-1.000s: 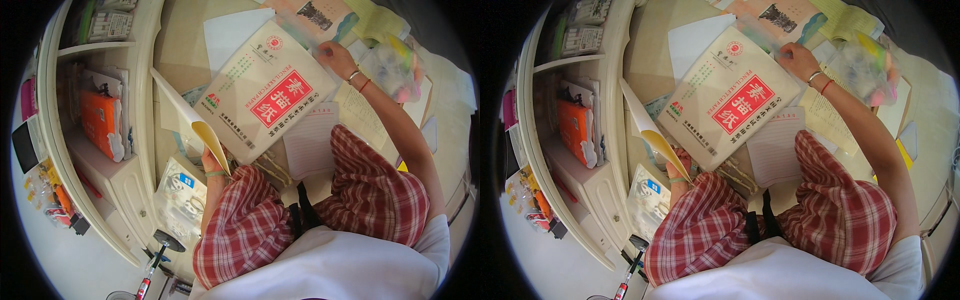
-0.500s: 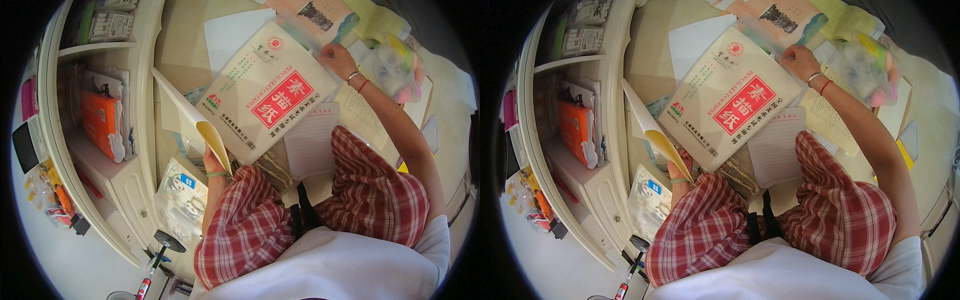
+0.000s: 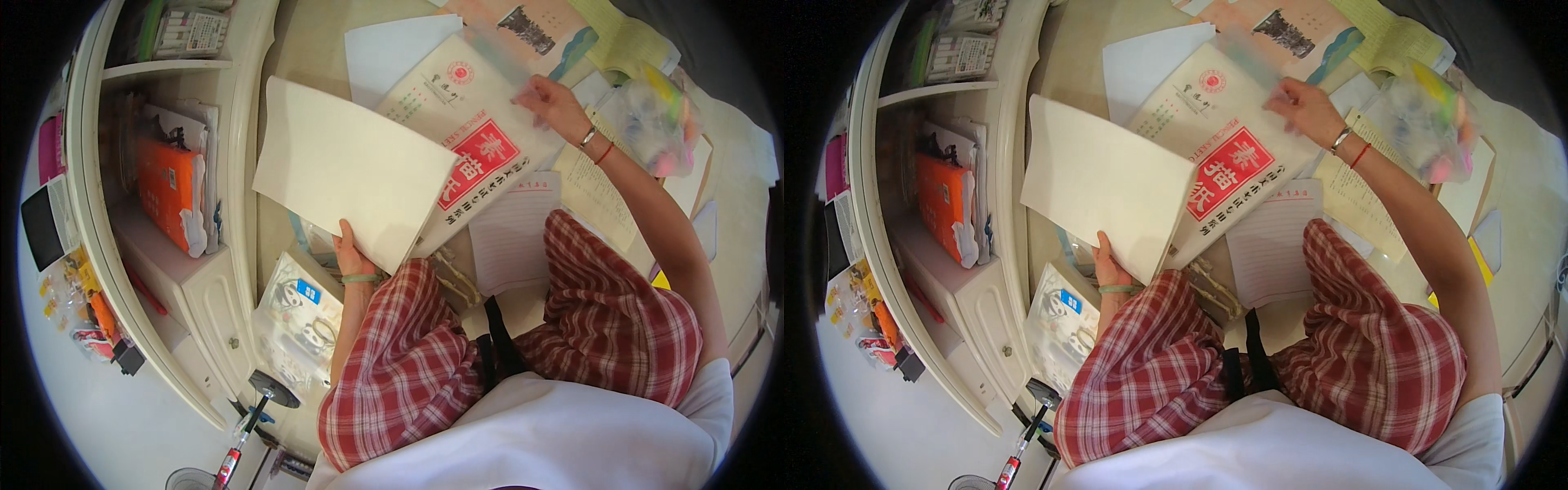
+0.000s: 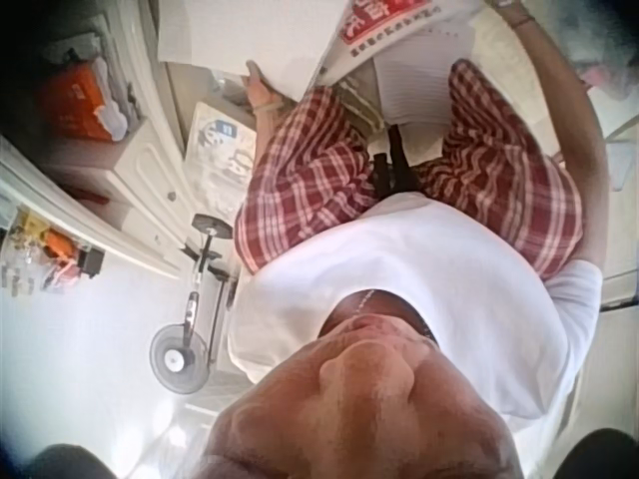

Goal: The person sits on the floor and sorts through a pile of papers and stationery. They pick up a white sheet of paper, place it into an orange plastic sleeve, and then handle a beige folder, flipping through its contents.

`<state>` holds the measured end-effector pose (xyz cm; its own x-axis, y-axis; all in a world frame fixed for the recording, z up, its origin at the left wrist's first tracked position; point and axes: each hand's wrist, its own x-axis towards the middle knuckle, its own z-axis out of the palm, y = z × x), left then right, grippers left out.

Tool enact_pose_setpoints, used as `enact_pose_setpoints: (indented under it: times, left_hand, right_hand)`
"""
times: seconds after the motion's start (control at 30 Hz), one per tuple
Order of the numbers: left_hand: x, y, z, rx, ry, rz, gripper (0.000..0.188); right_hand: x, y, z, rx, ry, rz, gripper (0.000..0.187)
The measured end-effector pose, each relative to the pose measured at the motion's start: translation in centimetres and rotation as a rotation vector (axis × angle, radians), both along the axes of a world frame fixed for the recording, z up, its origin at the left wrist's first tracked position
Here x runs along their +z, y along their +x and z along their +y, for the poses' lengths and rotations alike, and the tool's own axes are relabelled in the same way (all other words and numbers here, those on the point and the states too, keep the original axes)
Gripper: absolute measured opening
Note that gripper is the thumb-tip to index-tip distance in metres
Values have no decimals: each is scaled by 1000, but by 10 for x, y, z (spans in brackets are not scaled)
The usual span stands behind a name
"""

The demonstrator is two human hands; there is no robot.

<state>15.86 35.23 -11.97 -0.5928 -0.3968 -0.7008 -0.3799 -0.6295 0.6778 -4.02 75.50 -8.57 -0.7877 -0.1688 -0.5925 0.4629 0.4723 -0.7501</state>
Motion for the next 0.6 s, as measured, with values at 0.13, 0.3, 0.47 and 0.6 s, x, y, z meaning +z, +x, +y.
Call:
enact_pose_setpoints:
  times: [0.13,0.3,0.47,0.6]
  left_hand:
    - [-15,4,-11,18,81,-31,45]
    - [-17,7,-13,-41,111,-6,49]
    - [-17,9,-15,-72,136,8,50]
    - [-23,14,-19,-117,46,-29,55]
  right_hand:
    - [4,19,-21,149,-239,53,42]
    - [65,65,-88,550,5,218,70]
    - [80,88,-110,522,-15,390,75]
    - [91,82,-108,570,1,273,78]
